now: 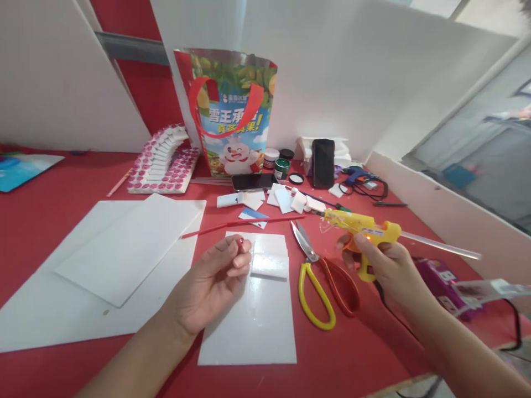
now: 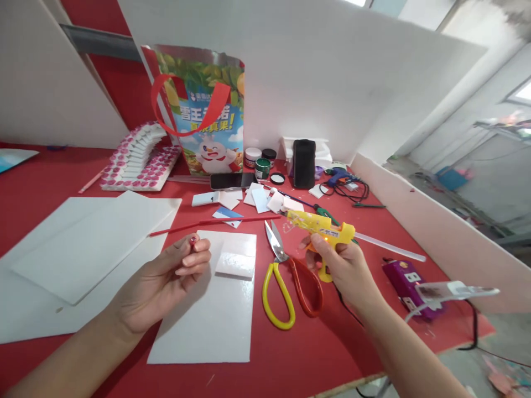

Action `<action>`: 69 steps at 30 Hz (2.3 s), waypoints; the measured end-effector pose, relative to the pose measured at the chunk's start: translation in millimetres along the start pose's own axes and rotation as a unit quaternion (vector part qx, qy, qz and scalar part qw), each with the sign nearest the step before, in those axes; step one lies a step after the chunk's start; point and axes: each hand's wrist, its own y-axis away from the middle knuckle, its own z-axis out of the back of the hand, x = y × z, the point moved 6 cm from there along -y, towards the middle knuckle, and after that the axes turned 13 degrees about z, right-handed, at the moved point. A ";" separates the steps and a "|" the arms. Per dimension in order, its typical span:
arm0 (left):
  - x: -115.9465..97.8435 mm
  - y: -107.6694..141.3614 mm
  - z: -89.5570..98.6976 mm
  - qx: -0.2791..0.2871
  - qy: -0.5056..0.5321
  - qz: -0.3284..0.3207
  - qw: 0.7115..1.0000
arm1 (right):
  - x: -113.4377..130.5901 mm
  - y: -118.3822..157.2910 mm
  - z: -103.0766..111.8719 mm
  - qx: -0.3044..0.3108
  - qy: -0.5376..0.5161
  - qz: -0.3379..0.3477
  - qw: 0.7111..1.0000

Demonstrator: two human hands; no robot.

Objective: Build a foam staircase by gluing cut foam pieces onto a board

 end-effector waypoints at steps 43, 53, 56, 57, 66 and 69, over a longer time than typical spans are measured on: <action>23.7 11.1 -23.5 -0.097 -0.736 -0.144 0.654 | 49.2 69.8 -94.0 0.092 0.209 0.276 0.934; 27.6 6.3 -12.3 -0.119 -0.789 -0.125 0.590 | 28.6 62.1 -102.6 0.097 0.215 0.234 0.943; 27.5 6.2 -11.9 -0.119 -0.793 -0.127 0.584 | 22.6 59.9 -103.1 0.096 0.193 0.220 0.951; 27.5 6.3 -12.0 -0.118 -0.795 -0.130 0.581 | 21.0 59.1 -102.9 0.095 0.184 0.216 0.954; 29.5 6.9 -14.7 -0.103 -0.810 -0.169 0.552 | 16.0 54.4 -100.5 0.089 0.146 0.200 0.965; 30.7 7.3 -15.0 -0.100 -0.817 -0.177 0.540 | 14.4 54.8 -101.0 0.087 0.145 0.198 0.965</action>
